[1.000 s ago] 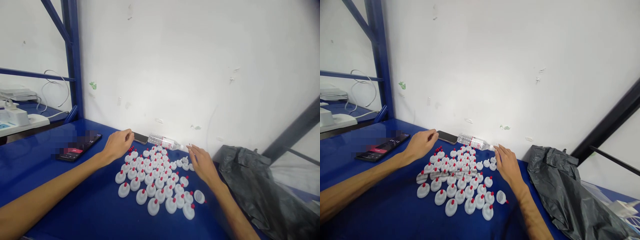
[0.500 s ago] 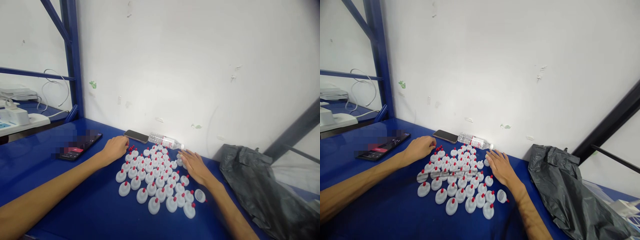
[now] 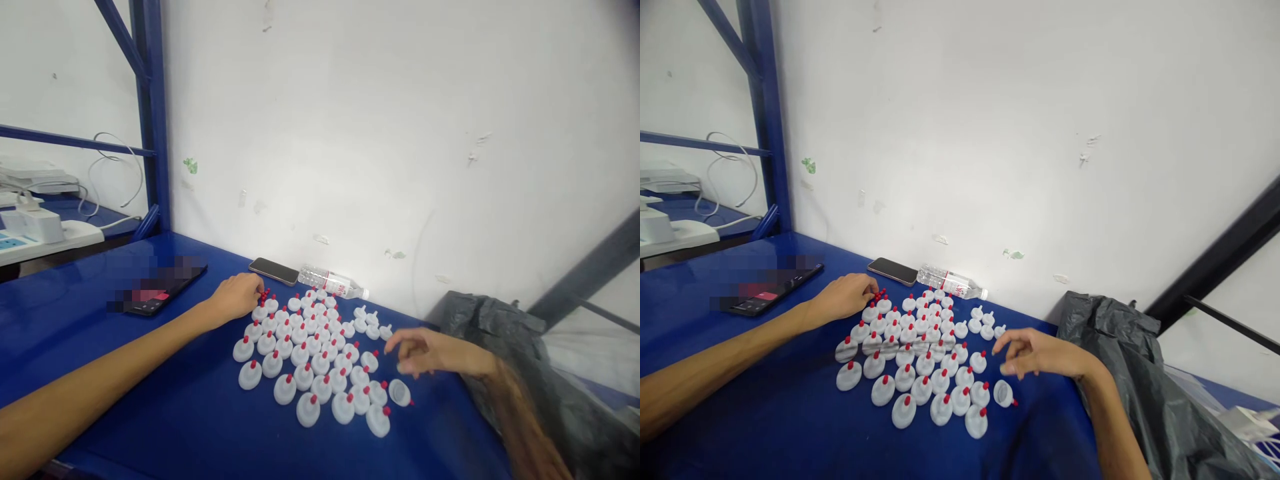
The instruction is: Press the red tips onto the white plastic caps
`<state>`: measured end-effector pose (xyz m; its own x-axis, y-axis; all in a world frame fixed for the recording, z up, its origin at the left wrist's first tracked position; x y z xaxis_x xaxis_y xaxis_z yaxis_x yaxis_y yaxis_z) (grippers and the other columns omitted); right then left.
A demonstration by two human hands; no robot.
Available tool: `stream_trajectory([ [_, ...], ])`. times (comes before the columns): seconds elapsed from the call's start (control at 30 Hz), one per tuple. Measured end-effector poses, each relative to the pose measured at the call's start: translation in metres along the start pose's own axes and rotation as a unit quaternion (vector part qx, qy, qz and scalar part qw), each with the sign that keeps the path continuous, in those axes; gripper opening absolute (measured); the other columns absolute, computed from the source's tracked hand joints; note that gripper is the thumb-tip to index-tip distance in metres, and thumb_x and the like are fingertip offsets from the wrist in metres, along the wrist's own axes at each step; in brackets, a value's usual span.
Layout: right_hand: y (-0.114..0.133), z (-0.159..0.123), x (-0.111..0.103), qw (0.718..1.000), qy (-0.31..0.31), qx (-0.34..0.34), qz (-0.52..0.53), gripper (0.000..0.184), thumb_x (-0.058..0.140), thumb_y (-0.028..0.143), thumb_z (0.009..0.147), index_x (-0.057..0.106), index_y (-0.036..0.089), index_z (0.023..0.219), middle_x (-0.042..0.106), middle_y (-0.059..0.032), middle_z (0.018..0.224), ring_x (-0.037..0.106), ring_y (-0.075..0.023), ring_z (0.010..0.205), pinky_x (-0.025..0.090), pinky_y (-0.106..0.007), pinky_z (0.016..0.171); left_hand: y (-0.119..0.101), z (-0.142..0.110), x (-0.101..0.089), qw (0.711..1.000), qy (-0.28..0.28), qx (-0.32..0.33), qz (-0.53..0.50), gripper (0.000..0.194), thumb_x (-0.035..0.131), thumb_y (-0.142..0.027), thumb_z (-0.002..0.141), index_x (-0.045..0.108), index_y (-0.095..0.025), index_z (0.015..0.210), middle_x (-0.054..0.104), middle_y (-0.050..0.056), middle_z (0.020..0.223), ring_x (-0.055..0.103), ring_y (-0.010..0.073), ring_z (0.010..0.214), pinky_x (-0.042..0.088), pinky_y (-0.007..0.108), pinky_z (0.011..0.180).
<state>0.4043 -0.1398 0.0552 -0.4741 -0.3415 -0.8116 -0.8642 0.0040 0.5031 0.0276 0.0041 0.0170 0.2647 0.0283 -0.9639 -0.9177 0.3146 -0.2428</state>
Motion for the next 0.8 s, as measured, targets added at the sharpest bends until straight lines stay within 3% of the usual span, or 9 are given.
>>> stream_trajectory([
  [0.07, -0.003, -0.005, 0.009, 0.995, 0.072, 0.056, 0.046, 0.041, 0.083, 0.047, 0.063, 0.079, 0.033, 0.101, 0.077, -0.0002, 0.075, 0.072, -0.0160, 0.068, 0.052, -0.022, 0.059, -0.001, -0.001, -0.001, 1.000, -0.004, -0.001, -0.003, 0.033, 0.050, -0.017, 0.087, 0.074, -0.022, 0.108, 0.075, 0.012, 0.116, 0.070, 0.0315, 0.107, 0.055, 0.041, 0.087],
  [0.13, -0.003, -0.004, 0.017, 0.989, 0.106, 0.078, 0.069, 0.042, 0.086, 0.044, 0.058, 0.080, 0.030, 0.097, 0.074, 0.0017, 0.067, 0.068, -0.0139, 0.062, 0.051, -0.021, 0.059, -0.002, -0.002, -0.002, 1.000, -0.011, -0.002, -0.005, 0.037, 0.048, -0.015, 0.086, 0.074, -0.020, 0.112, 0.075, 0.015, 0.119, 0.069, 0.0335, 0.110, 0.054, 0.044, 0.090],
  [0.3, 0.003, 0.002, 0.028, 0.979, 0.169, 0.044, 0.109, 0.037, 0.083, 0.044, 0.061, 0.082, 0.027, 0.093, 0.075, 0.0007, 0.067, 0.065, -0.0115, 0.060, 0.047, -0.019, 0.056, -0.006, -0.005, -0.011, 0.999, -0.043, -0.001, -0.015, 0.035, 0.046, -0.016, 0.087, 0.072, -0.017, 0.110, 0.076, 0.016, 0.115, 0.071, 0.0345, 0.104, 0.054, 0.045, 0.089],
  [0.43, 0.002, -0.001, 0.027, 0.976, 0.178, 0.031, 0.124, 0.033, 0.080, 0.051, 0.067, 0.082, 0.025, 0.088, 0.077, -0.0022, 0.074, 0.067, -0.0119, 0.063, 0.048, -0.020, 0.059, -0.011, -0.008, -0.018, 0.996, -0.080, 0.016, -0.032, 0.033, 0.044, -0.015, 0.088, 0.072, -0.018, 0.104, 0.077, 0.012, 0.104, 0.072, 0.0315, 0.096, 0.053, 0.040, 0.081],
  [0.6, -0.002, 0.001, 0.011, 0.984, 0.094, -0.001, 0.149, 0.041, 0.074, 0.061, 0.076, 0.076, 0.020, 0.077, 0.070, -0.0019, 0.072, 0.063, -0.0137, 0.066, 0.051, -0.024, 0.063, -0.026, -0.016, -0.027, 0.983, -0.158, 0.073, -0.062, 0.035, 0.039, -0.012, 0.091, 0.067, -0.019, 0.110, 0.073, 0.009, 0.110, 0.069, 0.0261, 0.098, 0.051, 0.037, 0.083],
  [0.7, -0.001, 0.009, 0.002, 0.981, 0.012, -0.027, 0.191, 0.043, 0.070, 0.063, 0.080, 0.073, 0.021, 0.090, 0.073, -0.0038, 0.091, 0.065, -0.0150, 0.081, 0.052, -0.025, 0.073, -0.039, -0.025, -0.030, 0.969, -0.192, 0.131, -0.079, 0.033, 0.040, -0.011, 0.091, 0.064, -0.022, 0.110, 0.070, 0.005, 0.111, 0.065, 0.0222, 0.102, 0.049, 0.035, 0.087],
  [0.8, 0.006, 0.021, 0.002, 0.960, -0.068, -0.057, 0.265, 0.044, 0.070, 0.060, 0.082, 0.069, 0.023, 0.104, 0.075, -0.0053, 0.098, 0.067, -0.0164, 0.089, 0.051, -0.026, 0.078, -0.053, -0.039, -0.035, 0.941, -0.240, 0.219, -0.096, 0.027, 0.043, -0.011, 0.092, 0.064, -0.021, 0.104, 0.070, 0.004, 0.103, 0.062, 0.0219, 0.100, 0.049, 0.034, 0.081],
])
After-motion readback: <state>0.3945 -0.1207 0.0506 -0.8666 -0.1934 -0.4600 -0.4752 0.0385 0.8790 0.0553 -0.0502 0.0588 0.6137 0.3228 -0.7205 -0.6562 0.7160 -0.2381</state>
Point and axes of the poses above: each hand's wrist, its own z-axis towards the middle knuckle, its own x-axis out of the palm, y = z × x, the point moved 5 cm from there along z, towards the middle knuckle
